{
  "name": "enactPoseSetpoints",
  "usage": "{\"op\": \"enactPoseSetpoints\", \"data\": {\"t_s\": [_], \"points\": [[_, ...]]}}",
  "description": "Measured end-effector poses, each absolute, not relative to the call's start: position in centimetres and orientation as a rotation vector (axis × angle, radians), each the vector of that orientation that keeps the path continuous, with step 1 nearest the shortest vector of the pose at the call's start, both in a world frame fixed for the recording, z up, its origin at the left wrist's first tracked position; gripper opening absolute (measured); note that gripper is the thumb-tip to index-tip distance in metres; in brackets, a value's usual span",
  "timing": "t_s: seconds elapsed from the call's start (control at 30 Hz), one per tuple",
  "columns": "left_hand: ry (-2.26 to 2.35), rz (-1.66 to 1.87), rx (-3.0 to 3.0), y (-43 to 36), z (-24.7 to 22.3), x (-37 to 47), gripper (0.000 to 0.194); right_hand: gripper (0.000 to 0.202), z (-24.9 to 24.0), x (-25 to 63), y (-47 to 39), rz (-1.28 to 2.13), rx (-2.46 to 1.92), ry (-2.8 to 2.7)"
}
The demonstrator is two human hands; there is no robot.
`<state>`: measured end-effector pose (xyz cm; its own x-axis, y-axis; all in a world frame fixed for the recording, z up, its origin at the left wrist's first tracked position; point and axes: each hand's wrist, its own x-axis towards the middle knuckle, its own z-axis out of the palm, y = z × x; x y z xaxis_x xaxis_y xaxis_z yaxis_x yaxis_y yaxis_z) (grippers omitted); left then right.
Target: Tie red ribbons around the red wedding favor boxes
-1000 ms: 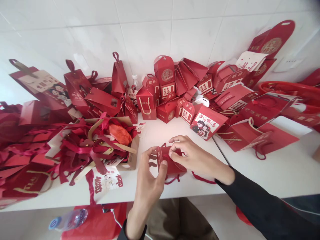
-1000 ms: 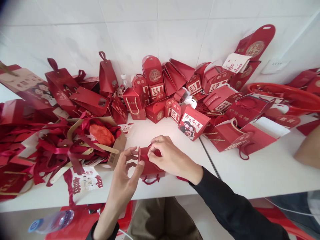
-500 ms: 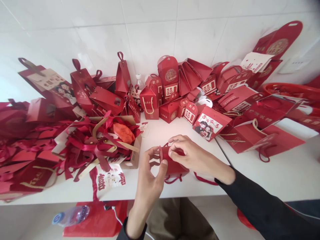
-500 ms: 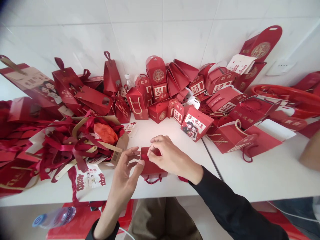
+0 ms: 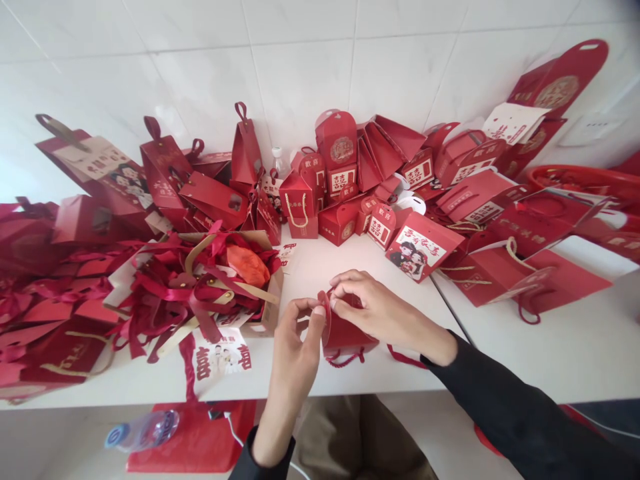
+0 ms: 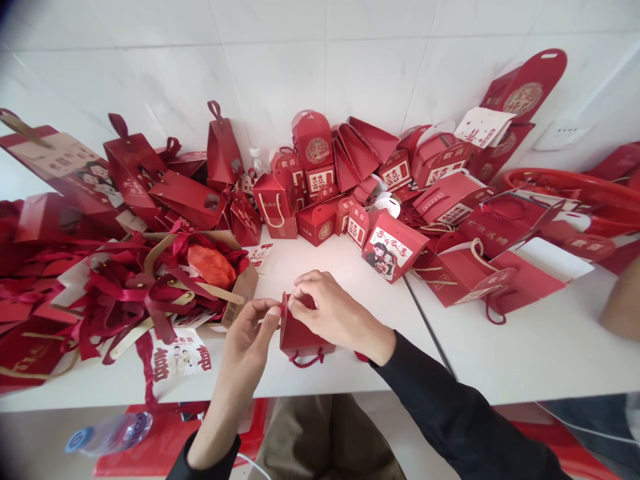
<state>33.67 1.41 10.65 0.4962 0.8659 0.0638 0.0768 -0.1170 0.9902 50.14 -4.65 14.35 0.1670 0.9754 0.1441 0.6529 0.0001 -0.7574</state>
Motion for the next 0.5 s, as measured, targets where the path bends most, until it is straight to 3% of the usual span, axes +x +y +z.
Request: {"op": "enactPoseSetpoints", "data": {"t_s": [0.13, 0.27, 0.4, 0.5], "points": [[0.810, 0.848, 1.545, 2.2, 10.8, 33.7, 0.028, 0.010, 14.7, 50.1, -5.7, 0.570, -1.721, -1.555], [0.868, 1.074, 1.471, 3.0, 13.2, 32.5, 0.024, 0.043, 14.4, 50.4, -7.5, 0.599, -1.778, -1.520], [0.941, 1.564, 1.218, 2.9, 17.4, 31.2, 0.012, 0.063, 14.0, 50.8, -9.4, 0.641, -1.799, -1.443], [0.945, 1.700, 1.159, 1.4, 18.4, 30.7, 0.005, 0.055, 13.5, 51.2, -10.8, 0.586, -1.844, -1.287]]}}
